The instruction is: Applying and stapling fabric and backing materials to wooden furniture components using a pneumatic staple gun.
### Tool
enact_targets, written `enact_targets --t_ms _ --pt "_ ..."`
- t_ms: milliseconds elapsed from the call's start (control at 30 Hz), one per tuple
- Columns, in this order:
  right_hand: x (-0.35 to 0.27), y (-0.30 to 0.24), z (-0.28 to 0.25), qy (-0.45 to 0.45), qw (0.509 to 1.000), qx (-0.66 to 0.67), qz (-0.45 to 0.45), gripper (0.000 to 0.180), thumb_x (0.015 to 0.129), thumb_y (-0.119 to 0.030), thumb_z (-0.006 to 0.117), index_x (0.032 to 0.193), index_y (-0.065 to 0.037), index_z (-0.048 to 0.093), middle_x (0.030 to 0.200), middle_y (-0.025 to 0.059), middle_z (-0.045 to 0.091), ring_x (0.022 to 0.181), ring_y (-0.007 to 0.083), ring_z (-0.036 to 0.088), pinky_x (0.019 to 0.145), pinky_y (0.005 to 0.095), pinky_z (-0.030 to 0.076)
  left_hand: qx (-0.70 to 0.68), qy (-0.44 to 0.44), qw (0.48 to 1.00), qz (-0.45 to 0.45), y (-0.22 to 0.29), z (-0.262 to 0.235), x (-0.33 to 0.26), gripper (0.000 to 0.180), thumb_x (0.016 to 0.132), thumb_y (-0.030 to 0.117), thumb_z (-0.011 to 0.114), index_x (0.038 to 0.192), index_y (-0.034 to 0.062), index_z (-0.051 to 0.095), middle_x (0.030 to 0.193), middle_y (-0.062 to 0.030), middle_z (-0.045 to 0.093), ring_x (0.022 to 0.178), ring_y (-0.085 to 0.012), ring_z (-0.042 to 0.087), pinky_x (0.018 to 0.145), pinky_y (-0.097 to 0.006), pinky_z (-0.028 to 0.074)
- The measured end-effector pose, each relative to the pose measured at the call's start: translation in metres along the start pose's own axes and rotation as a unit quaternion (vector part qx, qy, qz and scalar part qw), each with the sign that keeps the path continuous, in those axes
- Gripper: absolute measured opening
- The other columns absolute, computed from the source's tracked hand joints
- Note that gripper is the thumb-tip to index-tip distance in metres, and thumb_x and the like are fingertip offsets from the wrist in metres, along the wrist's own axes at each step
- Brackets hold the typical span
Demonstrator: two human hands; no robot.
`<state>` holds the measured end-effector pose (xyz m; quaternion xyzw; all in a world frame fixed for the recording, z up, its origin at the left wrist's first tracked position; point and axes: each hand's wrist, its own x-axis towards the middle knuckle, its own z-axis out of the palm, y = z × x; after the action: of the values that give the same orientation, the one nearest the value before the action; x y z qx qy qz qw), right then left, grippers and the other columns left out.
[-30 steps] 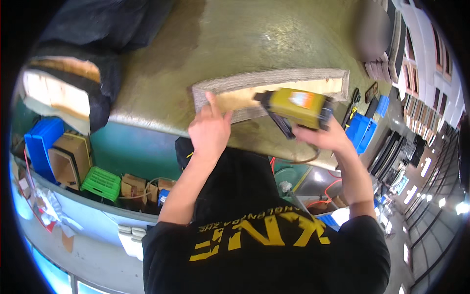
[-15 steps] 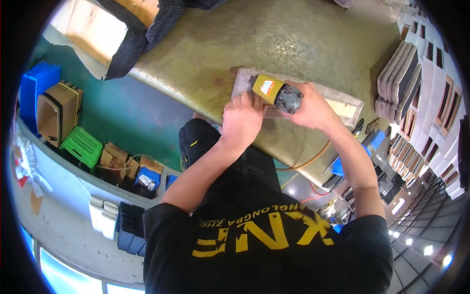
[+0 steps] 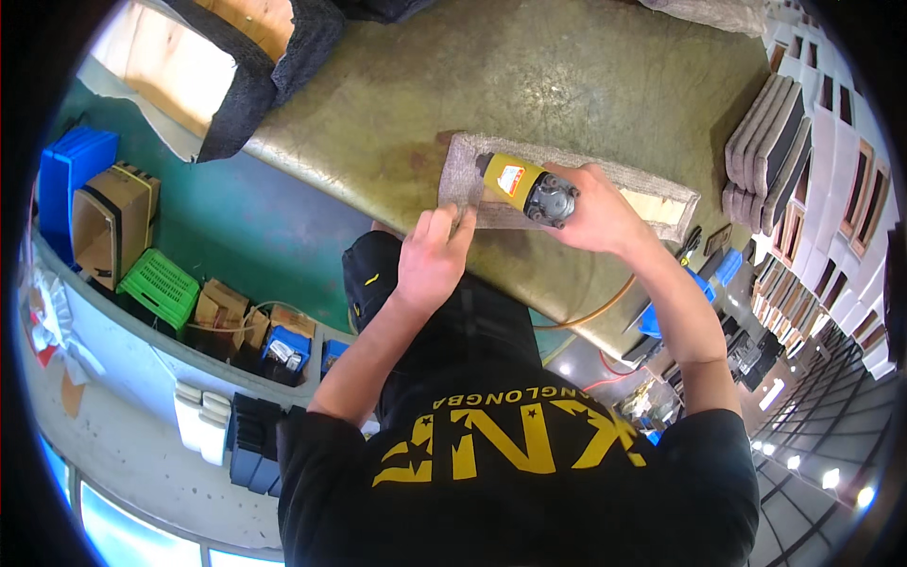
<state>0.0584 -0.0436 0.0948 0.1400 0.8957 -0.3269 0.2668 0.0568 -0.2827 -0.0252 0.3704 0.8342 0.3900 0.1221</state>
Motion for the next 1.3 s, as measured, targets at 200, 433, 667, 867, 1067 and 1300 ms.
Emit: enact_targets --t_ms 200,433,667,867,1067,1300 --pt "-0.006 -0.002 0.009 -0.069 0.997 0.006 0.015 0.034 0.066 -0.012 0.068 0.098 0.0 0.066 0.079 0.0266 0.067 0.079 0.0454 0.066 0.073 0.0503 0.054 0.063 -0.023 0.996 0.059 -0.001 -0.006 0.005 0.042 0.08 0.01 0.062 0.12 0.0016 0.066 0.107 -0.0102 0.056 0.091 -0.0236 0.058 0.073 -0.034 0.054" --pt "-0.015 0.005 0.015 -0.08 0.996 -0.026 -0.011 0.035 0.066 -0.011 0.068 0.1 0.0 0.066 0.079 0.026 0.067 0.081 0.0449 0.066 0.074 0.0508 0.054 0.005 -0.004 0.995 0.097 -0.015 -0.011 -0.009 0.037 0.082 0.005 0.066 0.119 0.0021 0.068 0.11 -0.0123 0.059 0.094 -0.0255 0.062 0.074 -0.034 0.055" --pt "-0.026 0.002 0.015 -0.1 0.995 0.018 0.006 0.034 0.066 -0.011 0.068 0.099 -0.001 0.066 0.079 0.0251 0.067 0.08 0.0448 0.066 0.074 0.0515 0.053 -0.027 0.057 0.994 0.091 -0.014 -0.011 -0.001 0.027 0.077 0.001 0.068 0.104 0.0014 0.072 0.102 -0.008 0.062 0.087 -0.0226 0.064 0.07 -0.033 0.053" --pt "-0.031 0.004 0.028 -0.104 0.994 -0.03 0.015 0.035 0.066 -0.011 0.067 0.1 -0.001 0.066 0.078 0.0255 0.066 0.08 0.0451 0.066 0.073 0.0521 0.053 -0.02 0.046 0.992 0.112 -0.019 -0.01 0.0 0.026 0.076 0.001 0.069 0.102 0.0026 0.072 0.101 -0.007 0.062 0.083 -0.0228 0.063 0.069 -0.034 0.052" --pt "-0.036 0.0 0.026 -0.099 0.995 0.0 0.012 0.032 0.066 -0.011 0.066 0.096 -0.001 0.065 0.078 0.0253 0.066 0.081 0.0457 0.066 0.074 0.0522 0.053 -0.043 0.101 0.993 0.051 -0.022 -0.003 -0.009 0.027 0.075 0.001 0.069 0.101 0.0055 0.071 0.096 -0.0066 0.065 0.081 -0.0232 0.064 0.07 -0.034 0.053" --pt "-0.023 -0.015 0.03 -0.107 0.994 -0.011 -0.004 0.029 0.067 -0.015 0.068 0.092 -0.002 0.063 0.075 0.0246 0.066 0.079 0.0466 0.065 0.071 0.0528 0.052 -0.071 0.088 0.992 0.047 -0.026 -0.011 -0.004 0.021 0.073 0.0 0.071 0.093 0.0056 0.073 0.089 -0.0051 0.065 0.075 -0.023 0.063 0.066 -0.035 0.051"
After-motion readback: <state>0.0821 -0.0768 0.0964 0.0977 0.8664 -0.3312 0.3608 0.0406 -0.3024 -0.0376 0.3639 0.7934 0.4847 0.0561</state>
